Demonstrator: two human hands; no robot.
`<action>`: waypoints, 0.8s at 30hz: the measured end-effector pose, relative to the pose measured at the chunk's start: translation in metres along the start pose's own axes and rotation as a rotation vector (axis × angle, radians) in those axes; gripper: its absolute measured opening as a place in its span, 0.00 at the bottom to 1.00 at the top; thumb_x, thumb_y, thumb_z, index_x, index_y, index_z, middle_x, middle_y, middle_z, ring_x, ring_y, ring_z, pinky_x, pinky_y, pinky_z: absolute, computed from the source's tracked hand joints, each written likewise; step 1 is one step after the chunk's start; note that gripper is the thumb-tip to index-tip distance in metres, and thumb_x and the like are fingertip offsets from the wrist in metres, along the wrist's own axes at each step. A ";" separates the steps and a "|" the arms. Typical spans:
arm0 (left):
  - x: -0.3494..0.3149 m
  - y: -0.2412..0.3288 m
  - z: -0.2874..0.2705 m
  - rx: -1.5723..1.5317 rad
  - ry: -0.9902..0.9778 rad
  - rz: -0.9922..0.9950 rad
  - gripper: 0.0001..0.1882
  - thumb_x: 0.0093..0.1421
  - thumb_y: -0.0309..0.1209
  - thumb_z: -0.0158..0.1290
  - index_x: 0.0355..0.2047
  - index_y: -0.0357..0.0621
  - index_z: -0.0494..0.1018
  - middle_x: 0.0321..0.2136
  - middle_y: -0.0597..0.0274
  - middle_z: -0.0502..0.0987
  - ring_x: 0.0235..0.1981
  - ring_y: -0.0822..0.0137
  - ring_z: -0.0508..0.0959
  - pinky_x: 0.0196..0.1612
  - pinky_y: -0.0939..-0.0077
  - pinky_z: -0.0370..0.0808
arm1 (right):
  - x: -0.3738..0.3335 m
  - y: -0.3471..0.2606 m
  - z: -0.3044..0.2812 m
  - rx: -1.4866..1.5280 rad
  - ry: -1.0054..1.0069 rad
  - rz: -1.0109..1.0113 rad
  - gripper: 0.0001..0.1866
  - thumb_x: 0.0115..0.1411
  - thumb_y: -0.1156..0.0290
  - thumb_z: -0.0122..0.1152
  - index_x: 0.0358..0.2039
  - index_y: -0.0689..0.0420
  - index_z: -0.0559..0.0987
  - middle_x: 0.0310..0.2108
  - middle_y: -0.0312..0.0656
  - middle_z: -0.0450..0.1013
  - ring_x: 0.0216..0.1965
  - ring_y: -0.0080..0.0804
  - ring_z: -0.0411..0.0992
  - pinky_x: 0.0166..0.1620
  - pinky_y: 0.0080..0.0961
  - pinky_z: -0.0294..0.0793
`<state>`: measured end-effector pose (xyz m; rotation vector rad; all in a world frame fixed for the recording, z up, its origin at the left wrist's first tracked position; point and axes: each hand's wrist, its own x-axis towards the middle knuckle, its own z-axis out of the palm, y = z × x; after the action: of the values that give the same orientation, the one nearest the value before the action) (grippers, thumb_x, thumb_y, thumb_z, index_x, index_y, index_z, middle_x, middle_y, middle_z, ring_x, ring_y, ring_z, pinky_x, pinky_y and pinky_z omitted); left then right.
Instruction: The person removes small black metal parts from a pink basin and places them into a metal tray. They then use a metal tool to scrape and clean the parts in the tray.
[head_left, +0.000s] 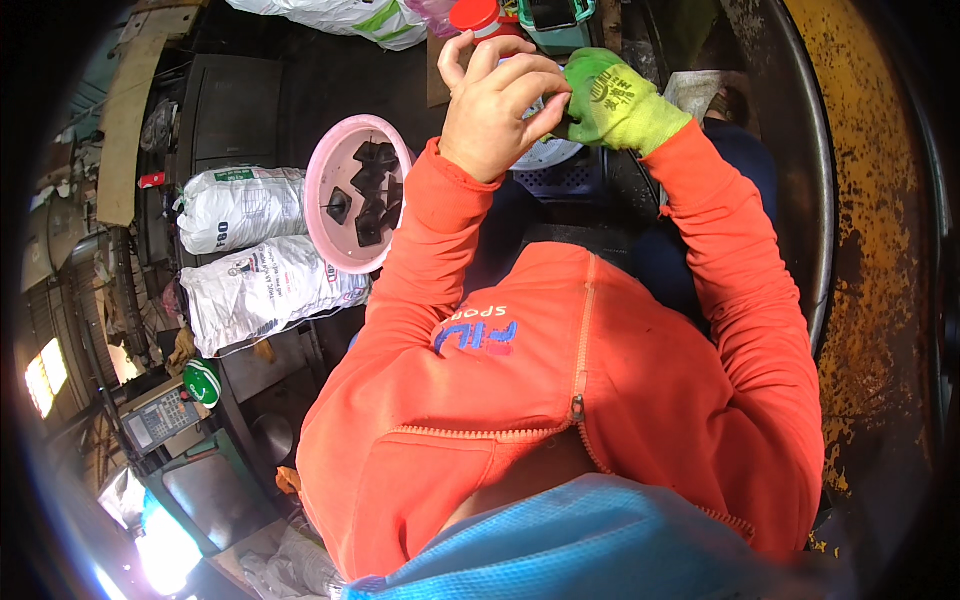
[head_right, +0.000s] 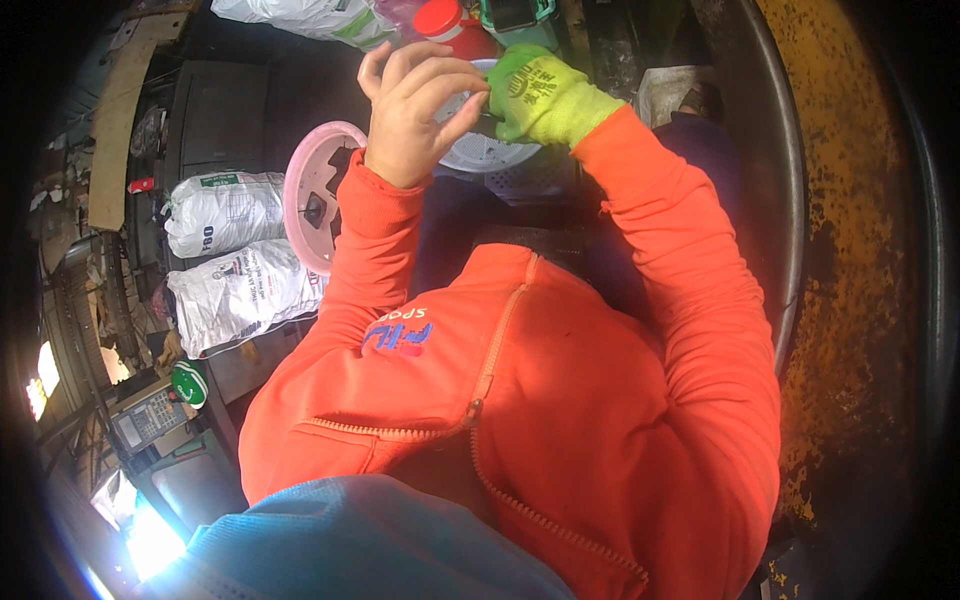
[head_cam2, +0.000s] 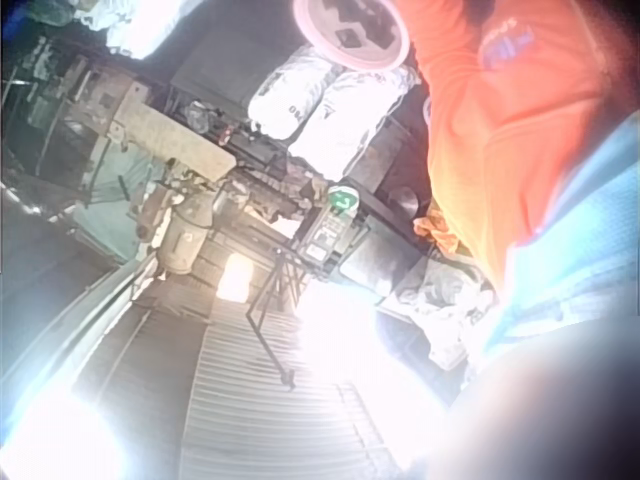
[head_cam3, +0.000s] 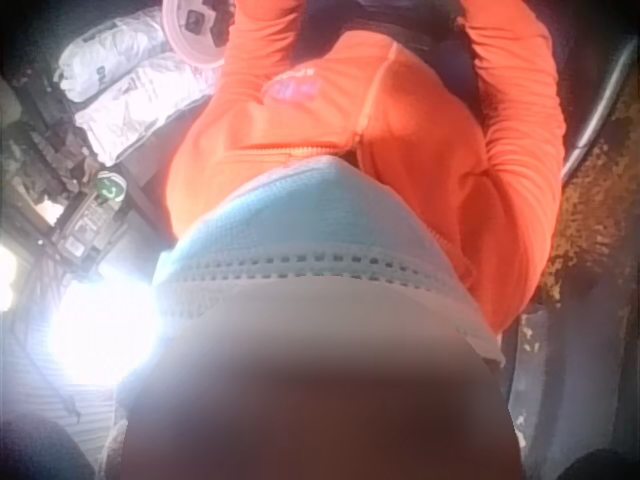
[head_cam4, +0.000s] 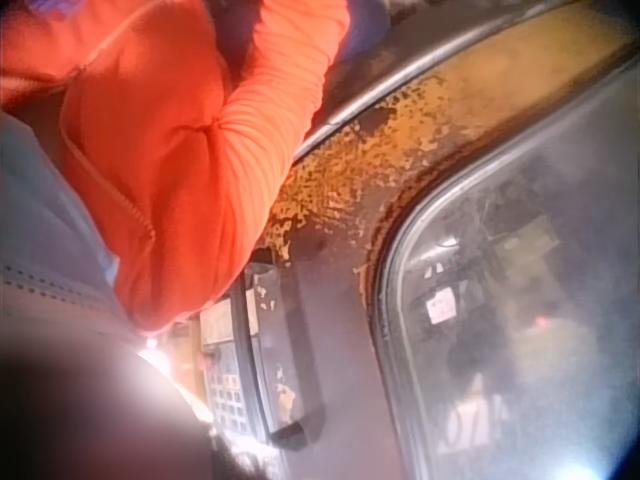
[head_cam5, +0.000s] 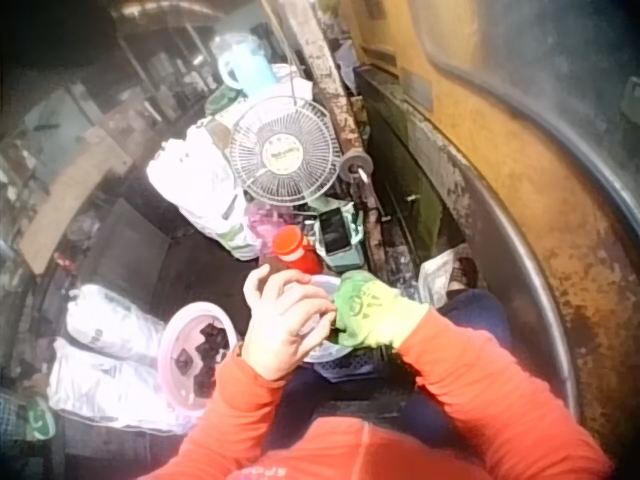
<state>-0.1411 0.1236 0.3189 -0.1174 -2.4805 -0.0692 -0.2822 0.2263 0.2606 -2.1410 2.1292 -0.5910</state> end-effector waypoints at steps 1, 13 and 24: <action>0.000 0.000 0.000 0.013 -0.002 0.003 0.07 0.46 0.32 0.62 0.27 0.56 0.76 0.31 0.78 0.76 0.43 0.71 0.72 0.55 0.58 0.51 | 0.000 -0.001 -0.001 0.002 -0.025 0.013 0.19 0.40 0.61 0.65 0.32 0.59 0.76 0.34 0.47 0.71 0.39 0.47 0.68 0.45 0.39 0.67; 0.000 0.000 0.011 0.071 0.052 0.043 0.07 0.43 0.32 0.58 0.23 0.53 0.70 0.30 0.76 0.74 0.40 0.69 0.72 0.54 0.57 0.55 | 0.005 0.000 0.004 0.051 -0.019 0.000 0.15 0.39 0.65 0.63 0.28 0.58 0.75 0.29 0.46 0.71 0.36 0.46 0.69 0.42 0.38 0.68; -0.006 0.004 0.012 0.054 0.106 -0.045 0.09 0.44 0.29 0.57 0.27 0.53 0.70 0.34 0.73 0.74 0.43 0.67 0.72 0.55 0.60 0.55 | 0.003 -0.006 -0.004 0.029 0.023 -0.035 0.13 0.39 0.67 0.63 0.26 0.59 0.76 0.28 0.46 0.72 0.36 0.46 0.69 0.43 0.38 0.68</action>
<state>-0.1432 0.1283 0.3057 -0.0341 -2.3772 -0.0274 -0.2776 0.2248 0.2669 -2.1709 2.0854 -0.6477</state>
